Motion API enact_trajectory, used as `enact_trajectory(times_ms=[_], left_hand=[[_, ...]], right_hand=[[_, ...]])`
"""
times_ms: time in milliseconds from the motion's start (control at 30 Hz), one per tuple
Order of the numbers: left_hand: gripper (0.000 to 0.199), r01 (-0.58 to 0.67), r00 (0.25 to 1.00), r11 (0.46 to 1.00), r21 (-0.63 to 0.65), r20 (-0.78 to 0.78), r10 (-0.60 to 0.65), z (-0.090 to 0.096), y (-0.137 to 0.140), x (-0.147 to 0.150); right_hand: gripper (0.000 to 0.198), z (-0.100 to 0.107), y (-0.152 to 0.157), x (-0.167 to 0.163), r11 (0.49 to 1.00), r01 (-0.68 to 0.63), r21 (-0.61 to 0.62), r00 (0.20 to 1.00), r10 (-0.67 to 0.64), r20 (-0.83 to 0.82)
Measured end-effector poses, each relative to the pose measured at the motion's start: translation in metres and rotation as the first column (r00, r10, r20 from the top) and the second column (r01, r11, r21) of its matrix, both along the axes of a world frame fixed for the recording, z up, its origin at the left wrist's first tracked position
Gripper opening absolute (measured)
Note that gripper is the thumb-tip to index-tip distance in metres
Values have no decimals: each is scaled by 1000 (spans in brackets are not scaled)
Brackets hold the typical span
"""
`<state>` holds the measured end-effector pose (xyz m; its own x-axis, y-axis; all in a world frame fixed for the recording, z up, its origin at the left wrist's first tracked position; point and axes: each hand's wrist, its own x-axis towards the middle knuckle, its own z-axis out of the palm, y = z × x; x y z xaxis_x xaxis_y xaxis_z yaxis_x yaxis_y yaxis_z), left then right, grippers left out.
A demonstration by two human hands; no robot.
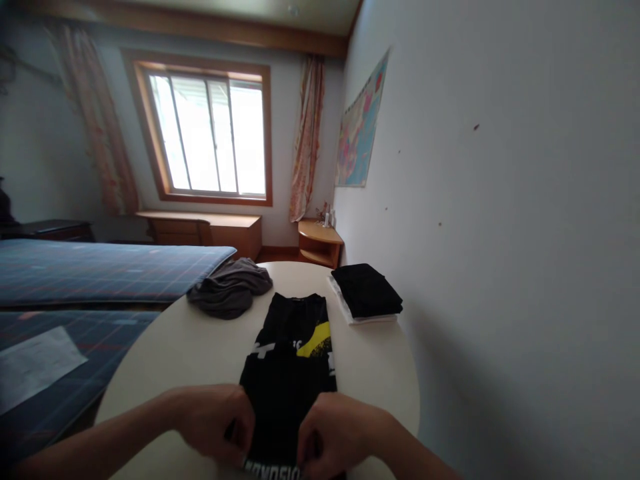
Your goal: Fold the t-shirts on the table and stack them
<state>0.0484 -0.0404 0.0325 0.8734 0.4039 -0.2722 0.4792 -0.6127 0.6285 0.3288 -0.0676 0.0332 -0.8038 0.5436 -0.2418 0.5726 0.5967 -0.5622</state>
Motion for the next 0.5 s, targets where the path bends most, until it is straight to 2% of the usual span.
enact_trajectory(times_ms=[67,100,133,167,200,233,300,333,400,500], left_hand=[[16,21,999,988,-153,-22,-25,5,-4,1],[18,5,1000,989,-150,-13,-7,7,-3,1],[20,-33,999,995,-91,3,33,9,1,1],[21,-93,995,995,17,29,93,11,7,1],[22,-169,985,974,152,62,161,12,13,0],[24,-244,969,927,284,95,226,13,20,-1],[29,-334,942,825,455,121,314,14,34,-3],[31,-345,936,803,486,107,337,13,39,-4],[32,-328,934,812,482,37,355,9,47,-3],[36,-300,925,828,474,-67,373,4,51,0]], right_hand=[[23,4,-8,-3,992,-40,-116,999,42,12],[21,6,-9,-5,991,-41,-131,999,43,12],[19,8,-8,-6,993,-23,-112,1000,24,10],[18,10,-5,-6,998,20,-57,1000,-20,6],[18,12,0,-6,996,87,24,996,-87,-1],[18,14,6,-6,978,169,122,986,-168,-17],[21,15,19,-4,897,327,299,945,-320,-73],[23,14,25,-2,853,386,352,921,-375,-102],[32,10,36,0,808,445,386,893,-433,-123],[39,0,47,0,817,461,347,882,-463,-84]])
